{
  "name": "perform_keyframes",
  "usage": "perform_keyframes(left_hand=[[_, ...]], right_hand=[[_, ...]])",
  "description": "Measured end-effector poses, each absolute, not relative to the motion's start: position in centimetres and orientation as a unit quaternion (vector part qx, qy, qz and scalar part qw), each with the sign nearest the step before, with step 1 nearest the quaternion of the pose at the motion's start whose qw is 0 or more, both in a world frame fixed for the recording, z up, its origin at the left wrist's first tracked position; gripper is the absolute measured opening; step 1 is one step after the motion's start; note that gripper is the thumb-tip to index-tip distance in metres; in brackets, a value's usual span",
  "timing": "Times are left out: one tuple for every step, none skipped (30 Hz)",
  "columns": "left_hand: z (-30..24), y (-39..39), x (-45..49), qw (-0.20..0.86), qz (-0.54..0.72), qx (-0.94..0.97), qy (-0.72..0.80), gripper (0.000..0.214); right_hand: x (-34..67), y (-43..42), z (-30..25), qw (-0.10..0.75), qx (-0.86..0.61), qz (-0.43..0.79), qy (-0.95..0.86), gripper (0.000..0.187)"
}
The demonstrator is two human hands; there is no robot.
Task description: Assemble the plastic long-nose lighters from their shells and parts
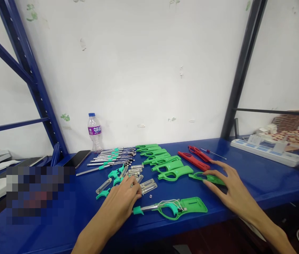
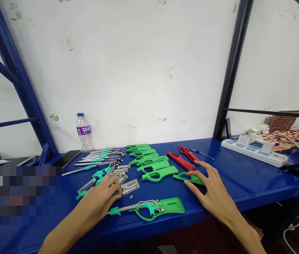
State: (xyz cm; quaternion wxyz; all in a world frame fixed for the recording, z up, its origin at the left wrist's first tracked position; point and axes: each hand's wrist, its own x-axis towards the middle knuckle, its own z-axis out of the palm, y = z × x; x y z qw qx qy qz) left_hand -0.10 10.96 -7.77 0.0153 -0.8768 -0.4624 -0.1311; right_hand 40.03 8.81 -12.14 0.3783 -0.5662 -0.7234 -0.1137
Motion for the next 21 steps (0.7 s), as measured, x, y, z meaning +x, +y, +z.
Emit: perform_keyframes(left_hand=[[-7.6,10.8,0.0,0.017,-0.133,-0.876,-0.463,0.02],[-7.3,10.6,0.0,0.018,-0.136,-0.876,-0.463,0.021],[-7.1,10.5,0.0,0.019,-0.138,-0.875,-0.464,0.02],[-6.9,10.4,0.0,0.018,-0.141,-0.874,-0.464,0.02],[-6.7,10.3,-0.1,0.018,-0.143,-0.874,-0.464,0.02],[-6.5,10.3,-0.2,0.018,-0.145,-0.874,-0.464,0.02],[-6.3,10.4,-0.4,0.019,-0.147,-0.873,-0.465,0.02],[-6.2,10.5,-0.6,0.02,-0.15,-0.872,-0.467,0.021],[-6.0,10.5,-0.9,0.022,-0.152,-0.87,-0.468,0.021],[-5.9,10.6,-1.1,0.024,-0.154,-0.869,-0.469,0.022],[-5.8,10.7,-1.3,0.026,-0.156,-0.868,-0.471,0.022],[-5.7,10.7,-1.4,0.027,-0.159,-0.867,-0.471,0.022],[-5.6,10.7,-1.5,0.027,-0.162,-0.867,-0.471,0.022],[-5.6,10.7,-1.5,0.026,-0.164,-0.868,-0.469,0.022],[-5.6,10.7,-1.4,0.024,-0.166,-0.869,-0.465,0.022],[-5.7,10.7,-1.3,0.022,-0.166,-0.871,-0.462,0.021],[-5.8,10.6,-1.1,0.02,-0.166,-0.873,-0.458,0.021],[-6.0,10.6,-0.9,0.017,-0.164,-0.876,-0.454,0.02],[-6.1,10.6,-0.6,0.016,-0.161,-0.877,-0.452,0.019],[-6.3,10.6,-0.4,0.014,-0.157,-0.878,-0.452,0.019],[-6.4,10.6,-0.2,0.014,-0.153,-0.878,-0.453,0.018]], right_hand=[[39.6,8.5,-11.8,0.391,-0.557,-0.122,-0.723,0.033],[38.8,8.1,-11.3,0.406,-0.544,-0.129,-0.723,0.031],[37.9,7.6,-10.6,0.422,-0.53,-0.132,-0.724,0.028],[36.6,7.1,-9.8,0.425,-0.515,-0.121,-0.734,0.025],[35.2,6.7,-8.8,0.421,-0.497,-0.103,-0.752,0.022],[33.7,6.4,-7.7,0.403,-0.471,-0.079,-0.781,0.02],[32.1,6.3,-6.6,0.381,-0.437,-0.056,-0.813,0.02],[30.6,6.5,-5.7,0.347,-0.408,-0.032,-0.844,0.019],[29.1,6.9,-4.9,0.314,-0.382,-0.016,-0.869,0.018],[27.9,7.5,-4.2,0.28,-0.363,-0.005,-0.889,0.017],[26.8,8.3,-3.8,0.255,-0.346,-0.007,-0.903,0.016],[25.9,9.1,-3.6,0.228,-0.335,-0.015,-0.914,0.016],[25.2,9.8,-3.5,0.192,-0.33,-0.025,-0.924,0.017],[24.7,10.5,-3.5,0.163,-0.329,-0.041,-0.929,0.017],[24.3,11.1,-3.6,0.136,-0.33,-0.058,-0.932,0.016],[23.9,11.6,-3.7,0.118,-0.332,-0.069,-0.933,0.014],[23.7,11.9,-3.7,0.107,-0.334,-0.078,-0.933,0.012],[23.4,12.2,-3.8,0.1,-0.336,-0.083,-0.933,0.01],[23.3,12.3,-3.8,0.097,-0.336,-0.086,-0.933,0.009],[23.2,12.4,-3.9,0.094,-0.336,-0.088,-0.933,0.008],[23.1,12.5,-3.9,0.092,-0.336,-0.09,-0.933,0.006]])
